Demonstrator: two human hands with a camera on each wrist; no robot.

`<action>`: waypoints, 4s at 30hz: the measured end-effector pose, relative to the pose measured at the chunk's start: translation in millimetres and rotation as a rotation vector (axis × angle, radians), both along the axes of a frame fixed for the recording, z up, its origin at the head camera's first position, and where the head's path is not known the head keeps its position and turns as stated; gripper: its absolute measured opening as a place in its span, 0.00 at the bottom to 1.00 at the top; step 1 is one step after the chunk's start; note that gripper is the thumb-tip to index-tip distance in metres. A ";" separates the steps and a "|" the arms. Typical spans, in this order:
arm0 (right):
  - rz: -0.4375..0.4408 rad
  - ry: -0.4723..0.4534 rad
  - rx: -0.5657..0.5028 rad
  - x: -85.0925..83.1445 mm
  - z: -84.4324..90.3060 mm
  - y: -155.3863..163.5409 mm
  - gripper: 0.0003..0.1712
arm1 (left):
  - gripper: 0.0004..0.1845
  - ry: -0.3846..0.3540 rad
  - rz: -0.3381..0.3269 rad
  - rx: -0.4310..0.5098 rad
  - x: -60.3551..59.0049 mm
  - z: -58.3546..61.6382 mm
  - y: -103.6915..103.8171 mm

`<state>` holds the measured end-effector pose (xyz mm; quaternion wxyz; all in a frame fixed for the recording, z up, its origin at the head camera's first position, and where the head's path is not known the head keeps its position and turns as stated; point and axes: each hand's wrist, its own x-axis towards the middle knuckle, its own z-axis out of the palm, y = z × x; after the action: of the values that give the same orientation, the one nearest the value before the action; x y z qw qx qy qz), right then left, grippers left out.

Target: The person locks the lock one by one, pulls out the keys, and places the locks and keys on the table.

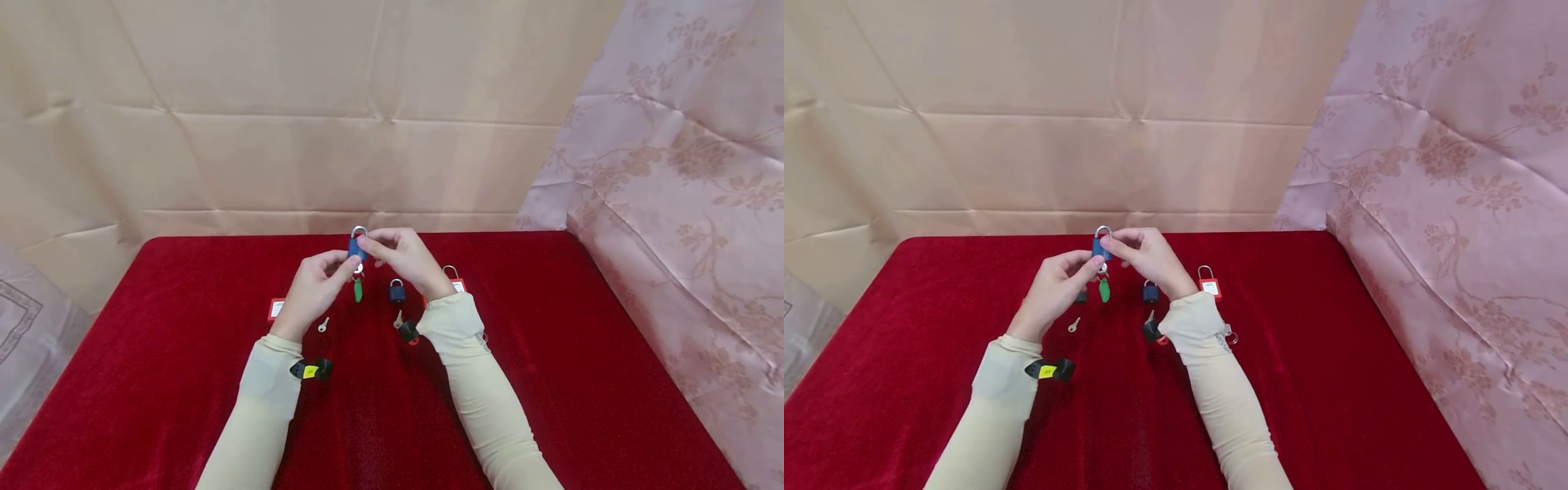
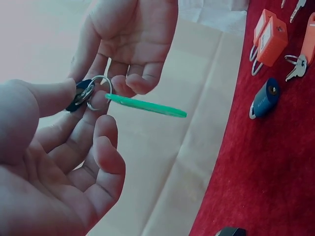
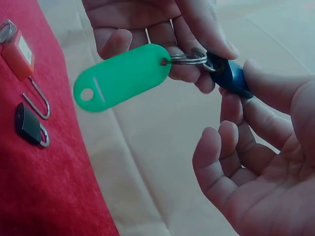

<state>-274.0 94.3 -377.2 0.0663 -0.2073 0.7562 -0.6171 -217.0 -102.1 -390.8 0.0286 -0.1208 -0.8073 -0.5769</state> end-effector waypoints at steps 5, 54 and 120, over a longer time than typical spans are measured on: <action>-0.025 0.025 -0.047 0.6 0.2 -1.6 0.16 | 0.18 0.000 -0.021 0.033 -0.6 -0.5 -1.2; -0.049 0.052 -0.029 7.7 -4.3 1.9 0.15 | 0.14 -0.010 -0.009 0.079 -0.1 -8.5 9.1; -0.113 -0.069 -0.230 -8.8 -5.4 7.5 0.17 | 0.11 -0.124 -0.155 0.030 -0.5 -9.3 13.7</action>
<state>-282.7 101.8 -382.6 0.0331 -0.1492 0.6882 -0.7092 -217.5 -88.4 -400.1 -0.0643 -0.1466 -0.7870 -0.5958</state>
